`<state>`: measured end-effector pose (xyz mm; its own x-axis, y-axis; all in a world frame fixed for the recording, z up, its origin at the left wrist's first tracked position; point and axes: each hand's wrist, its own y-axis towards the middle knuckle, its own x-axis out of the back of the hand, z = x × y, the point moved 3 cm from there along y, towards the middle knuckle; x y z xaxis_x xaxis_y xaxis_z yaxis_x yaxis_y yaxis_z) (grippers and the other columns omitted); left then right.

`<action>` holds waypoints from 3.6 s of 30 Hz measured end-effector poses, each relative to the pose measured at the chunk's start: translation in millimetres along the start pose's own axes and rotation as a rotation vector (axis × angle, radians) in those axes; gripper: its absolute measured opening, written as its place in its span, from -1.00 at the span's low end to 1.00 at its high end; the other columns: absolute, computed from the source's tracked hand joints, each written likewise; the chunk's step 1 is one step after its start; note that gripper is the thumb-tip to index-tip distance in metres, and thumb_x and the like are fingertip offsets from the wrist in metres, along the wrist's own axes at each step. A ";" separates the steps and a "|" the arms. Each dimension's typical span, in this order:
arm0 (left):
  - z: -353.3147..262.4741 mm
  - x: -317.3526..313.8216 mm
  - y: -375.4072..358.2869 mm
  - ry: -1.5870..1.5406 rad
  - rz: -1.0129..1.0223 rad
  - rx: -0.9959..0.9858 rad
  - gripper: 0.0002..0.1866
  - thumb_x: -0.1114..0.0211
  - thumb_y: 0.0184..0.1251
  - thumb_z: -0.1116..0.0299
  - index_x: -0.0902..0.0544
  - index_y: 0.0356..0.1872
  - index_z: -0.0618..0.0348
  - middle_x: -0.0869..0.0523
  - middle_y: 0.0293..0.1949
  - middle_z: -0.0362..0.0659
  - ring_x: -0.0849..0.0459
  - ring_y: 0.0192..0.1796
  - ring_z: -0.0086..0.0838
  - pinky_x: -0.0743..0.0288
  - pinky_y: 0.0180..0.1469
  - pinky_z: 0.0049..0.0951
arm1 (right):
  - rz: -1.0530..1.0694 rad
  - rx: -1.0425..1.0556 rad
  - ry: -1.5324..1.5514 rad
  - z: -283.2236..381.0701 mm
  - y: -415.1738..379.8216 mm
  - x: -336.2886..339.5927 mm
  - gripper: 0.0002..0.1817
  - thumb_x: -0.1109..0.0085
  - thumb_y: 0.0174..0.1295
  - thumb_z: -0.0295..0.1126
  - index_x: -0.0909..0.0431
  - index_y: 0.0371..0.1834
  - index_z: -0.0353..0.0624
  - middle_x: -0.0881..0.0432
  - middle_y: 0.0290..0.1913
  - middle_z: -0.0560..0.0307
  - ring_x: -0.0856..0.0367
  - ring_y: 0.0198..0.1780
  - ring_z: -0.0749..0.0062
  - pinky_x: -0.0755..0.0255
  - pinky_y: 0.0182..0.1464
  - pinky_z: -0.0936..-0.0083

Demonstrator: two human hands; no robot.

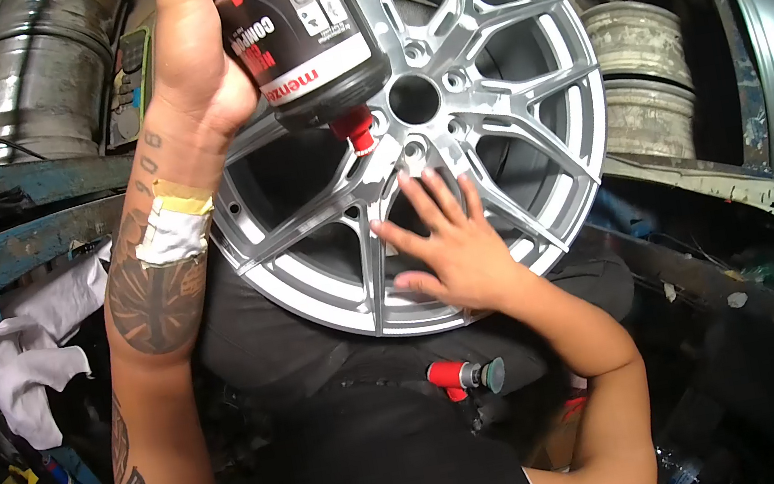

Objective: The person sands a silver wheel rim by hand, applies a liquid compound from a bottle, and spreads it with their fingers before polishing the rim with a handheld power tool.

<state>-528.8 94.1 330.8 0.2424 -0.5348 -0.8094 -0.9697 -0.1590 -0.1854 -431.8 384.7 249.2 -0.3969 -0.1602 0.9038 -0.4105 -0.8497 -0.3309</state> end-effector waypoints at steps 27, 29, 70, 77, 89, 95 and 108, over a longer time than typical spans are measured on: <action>-1.9 -8.0 -8.8 0.142 -0.141 -0.165 -0.52 -0.21 0.57 -0.18 -0.66 0.16 -0.04 -0.81 -0.16 -0.22 -0.84 -0.15 -0.39 -0.81 -0.05 -0.18 | -0.089 0.202 2.049 -7.6 31.5 39.8 0.04 0.14 0.55 0.33 0.14 0.78 -0.26 0.15 0.80 -0.11 0.11 0.79 0.08 0.08 0.71 0.04; 0.0 -4.7 -2.1 0.113 -0.118 -0.114 -0.48 -0.20 0.55 -0.23 -0.65 0.20 -0.05 -0.81 -0.17 -0.21 -0.85 -0.15 -0.36 -0.81 -0.06 -0.17 | -0.060 0.262 2.294 -6.8 33.2 43.9 0.05 0.20 0.54 0.39 0.17 0.79 -0.19 0.17 0.80 -0.15 0.10 0.78 0.04 0.05 0.70 -0.09; -11.8 24.3 2.7 -0.038 -0.090 -0.164 -0.55 -0.22 0.60 -0.16 -0.64 0.20 -0.09 -0.74 -0.03 -0.28 -0.75 0.03 -0.45 -0.71 0.10 -0.29 | -0.159 -0.033 0.080 21.9 39.1 5.1 -0.32 -0.15 0.46 0.17 -0.40 0.62 0.32 0.00 0.75 -0.20 0.04 0.71 -0.34 0.26 0.64 -0.37; -11.0 24.4 3.0 -0.061 -0.054 -0.118 -0.56 -0.24 0.59 -0.14 -0.65 0.21 -0.08 -0.74 -0.02 -0.27 -0.74 0.03 -0.45 -0.71 0.10 -0.30 | -0.146 -0.059 0.033 16.0 35.3 4.1 -0.32 -0.12 0.48 0.17 -0.38 0.63 0.33 0.01 0.76 -0.23 0.06 0.72 -0.34 0.27 0.65 -0.36; -13.5 23.3 3.3 -0.060 -0.061 -0.125 -0.57 -0.28 0.57 -0.10 -0.66 0.22 -0.07 -0.75 0.00 -0.26 -0.74 0.04 -0.46 -0.70 0.09 -0.32 | -0.206 -0.059 0.066 11.0 43.9 14.4 -0.45 -0.19 0.45 0.02 -0.57 0.50 0.30 0.02 0.76 -0.24 0.06 0.72 -0.34 0.35 0.67 -0.26; -12.5 21.7 4.9 -0.030 -0.145 -0.192 -0.57 -0.29 0.56 -0.08 -0.66 0.22 -0.06 -0.75 0.01 -0.25 -0.73 0.04 -0.46 -0.70 0.09 -0.33 | -0.208 0.083 0.169 34.6 52.9 6.6 -0.53 -0.17 0.47 0.09 -0.66 0.39 0.37 -0.07 0.75 -0.15 0.01 0.70 -0.32 0.29 0.63 -0.34; -8.7 4.5 -5.4 0.105 0.005 -0.211 -0.56 -0.19 0.67 0.00 -0.57 0.36 -0.01 -0.72 0.13 -0.20 -0.73 0.15 -0.42 -0.71 0.19 -0.27 | -0.329 0.035 -0.003 31.2 58.3 8.4 -0.48 -0.09 0.52 0.15 -0.63 0.42 0.28 -0.18 0.72 -0.08 -0.13 0.67 -0.20 0.16 0.62 -0.30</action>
<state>-522.2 85.3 333.0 0.2499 -0.6179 -0.7455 -0.9461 -0.3198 -0.0521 -433.4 318.1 245.9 -0.2455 0.1241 0.9614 -0.4876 -0.8730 -0.0118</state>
